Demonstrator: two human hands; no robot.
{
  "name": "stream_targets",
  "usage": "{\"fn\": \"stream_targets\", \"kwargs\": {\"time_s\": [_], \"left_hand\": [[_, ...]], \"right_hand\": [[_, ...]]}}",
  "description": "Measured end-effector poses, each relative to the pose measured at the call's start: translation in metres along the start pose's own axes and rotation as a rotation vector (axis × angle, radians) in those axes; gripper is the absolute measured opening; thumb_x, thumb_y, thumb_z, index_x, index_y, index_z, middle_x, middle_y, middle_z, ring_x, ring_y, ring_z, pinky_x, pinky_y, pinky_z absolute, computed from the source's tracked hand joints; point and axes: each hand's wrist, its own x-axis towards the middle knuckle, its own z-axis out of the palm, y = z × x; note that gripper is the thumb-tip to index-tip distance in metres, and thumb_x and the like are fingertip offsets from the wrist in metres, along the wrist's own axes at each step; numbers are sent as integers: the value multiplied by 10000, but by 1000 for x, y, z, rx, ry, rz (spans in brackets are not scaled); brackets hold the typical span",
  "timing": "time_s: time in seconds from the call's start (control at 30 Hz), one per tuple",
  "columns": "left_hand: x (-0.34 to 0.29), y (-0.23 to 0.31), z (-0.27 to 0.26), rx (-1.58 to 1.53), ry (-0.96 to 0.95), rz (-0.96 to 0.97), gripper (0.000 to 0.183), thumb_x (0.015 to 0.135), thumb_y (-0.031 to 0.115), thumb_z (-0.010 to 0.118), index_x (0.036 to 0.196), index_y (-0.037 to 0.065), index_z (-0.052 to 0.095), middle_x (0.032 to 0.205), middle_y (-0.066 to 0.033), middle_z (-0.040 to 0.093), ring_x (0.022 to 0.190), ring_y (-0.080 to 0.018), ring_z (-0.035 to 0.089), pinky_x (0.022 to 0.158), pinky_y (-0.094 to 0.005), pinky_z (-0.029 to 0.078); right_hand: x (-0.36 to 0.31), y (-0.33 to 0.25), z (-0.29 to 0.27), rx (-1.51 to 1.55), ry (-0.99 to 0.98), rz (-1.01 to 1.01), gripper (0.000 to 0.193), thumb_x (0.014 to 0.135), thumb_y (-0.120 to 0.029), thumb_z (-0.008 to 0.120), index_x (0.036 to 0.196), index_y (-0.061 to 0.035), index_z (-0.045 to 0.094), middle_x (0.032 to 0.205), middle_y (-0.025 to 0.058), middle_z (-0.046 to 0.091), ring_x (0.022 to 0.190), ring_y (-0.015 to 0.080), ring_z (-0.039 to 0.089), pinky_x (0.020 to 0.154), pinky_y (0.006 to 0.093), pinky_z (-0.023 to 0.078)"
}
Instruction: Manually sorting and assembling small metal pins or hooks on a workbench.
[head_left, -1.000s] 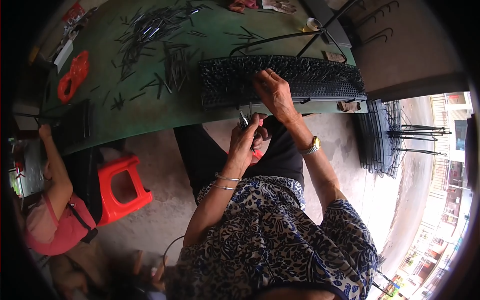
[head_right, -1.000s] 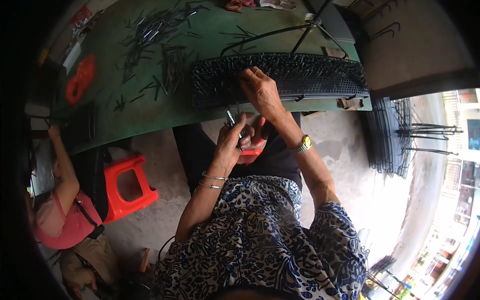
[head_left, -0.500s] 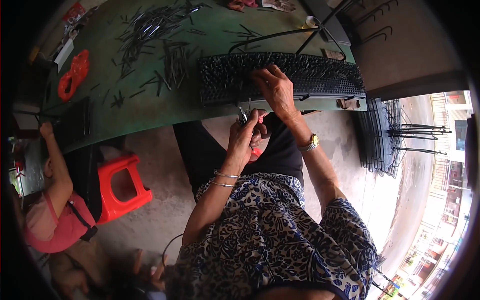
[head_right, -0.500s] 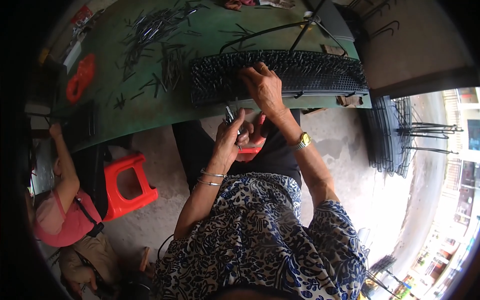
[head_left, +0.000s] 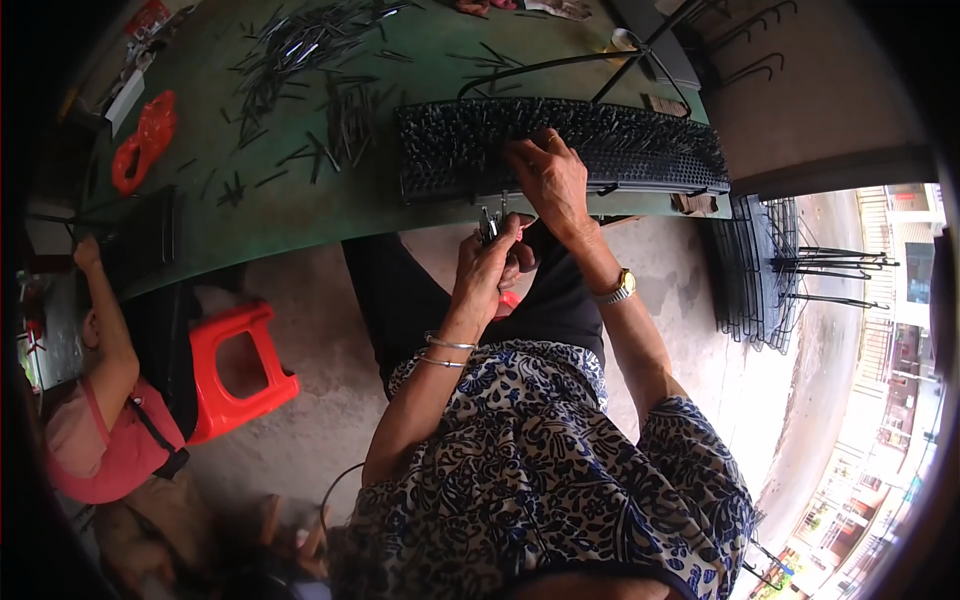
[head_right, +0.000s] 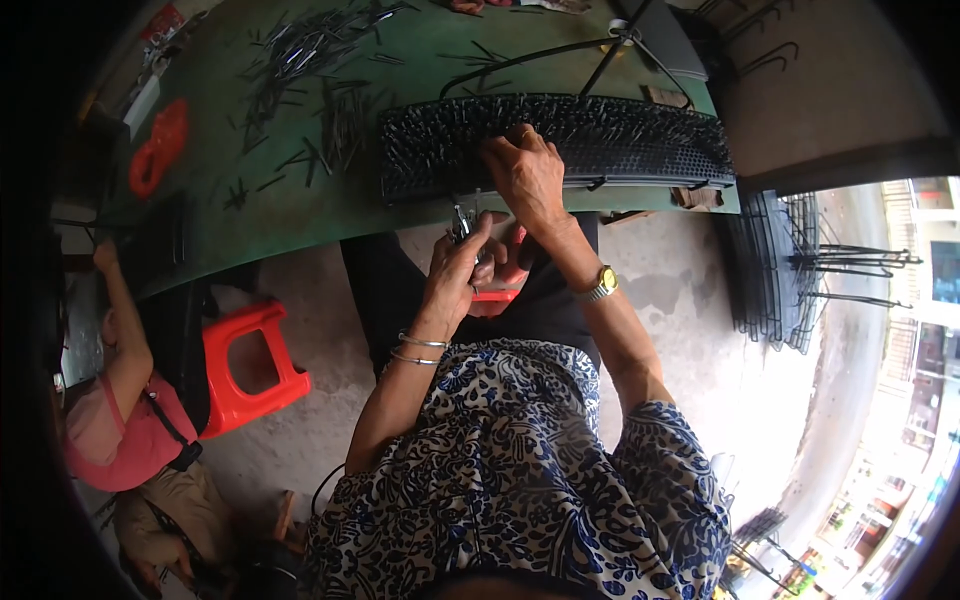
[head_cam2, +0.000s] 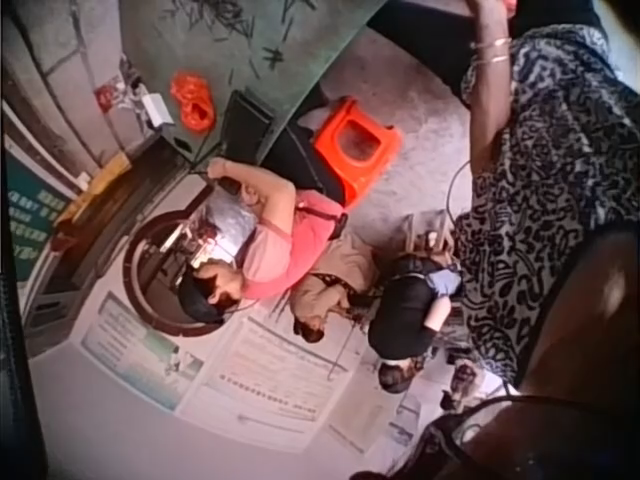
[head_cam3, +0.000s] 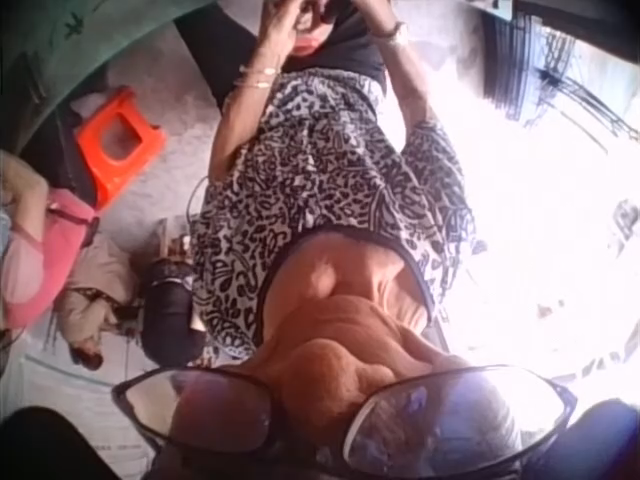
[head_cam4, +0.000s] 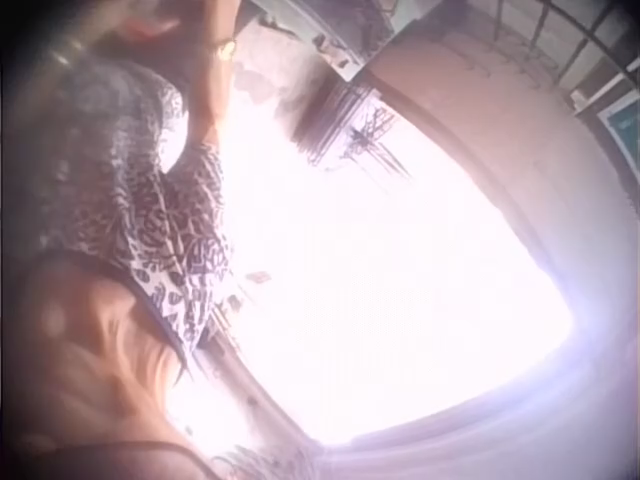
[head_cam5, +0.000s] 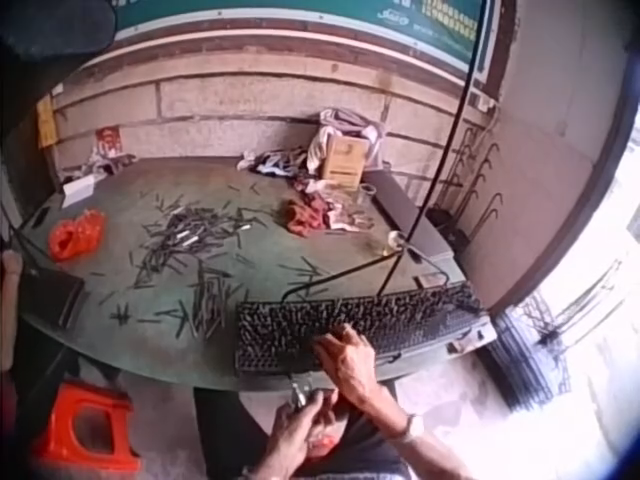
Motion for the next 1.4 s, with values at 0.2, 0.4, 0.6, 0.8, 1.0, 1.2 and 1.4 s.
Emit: {"fn": "stream_targets", "kwargs": {"time_s": [0.2,0.4,0.6,0.8,1.0,1.2,1.4], "left_hand": [[-1,0,-5,0,-12,-9,304,920,307,631,1022,22,659,603,-18,575,414,-12,318,404,-186,206],[4,-6,-8,-22,-44,15,271,912,269,643,1010,17,662,649,-20,592,443,-15,333,420,-182,226],[9,-5,-6,-184,-30,-34,265,899,253,656,1004,9,652,728,-46,610,500,-43,391,438,-187,265],[2,4,-3,-249,24,-114,256,892,269,665,990,34,651,723,-46,598,496,-45,403,420,-183,256],[3,-1,-6,-264,-38,-67,275,881,293,681,991,44,649,686,-44,585,473,-37,391,406,-178,235],[4,-5,-10,-124,-15,-57,295,881,282,682,1010,20,645,717,-47,613,469,-33,380,411,-183,243],[6,-4,0,-183,12,8,255,890,240,668,974,1,640,770,-65,641,477,-37,362,417,-197,254]], "right_hand": [[-9,-12,-36,402,-426,276,158,870,-147,639,978,-36,670,874,111,648,743,219,624,646,311,482],[-4,-10,-37,684,-345,461,90,885,-96,604,927,-17,606,753,73,624,679,118,593,601,275,469],[7,-22,-9,485,106,289,37,876,-28,598,910,-22,611,705,51,601,608,110,554,570,261,451],[0,-16,13,444,65,205,68,863,-48,620,924,-49,651,818,103,605,668,197,587,596,290,474],[-6,-19,2,-6,57,17,139,833,-129,671,971,-115,686,936,95,581,749,241,607,629,341,497],[-21,-3,-34,461,-590,109,148,845,-134,643,943,-32,684,832,94,587,787,208,552,690,339,476],[-18,-11,-44,466,-499,276,133,866,-103,616,906,16,659,804,108,595,751,214,639,632,316,491]]}}
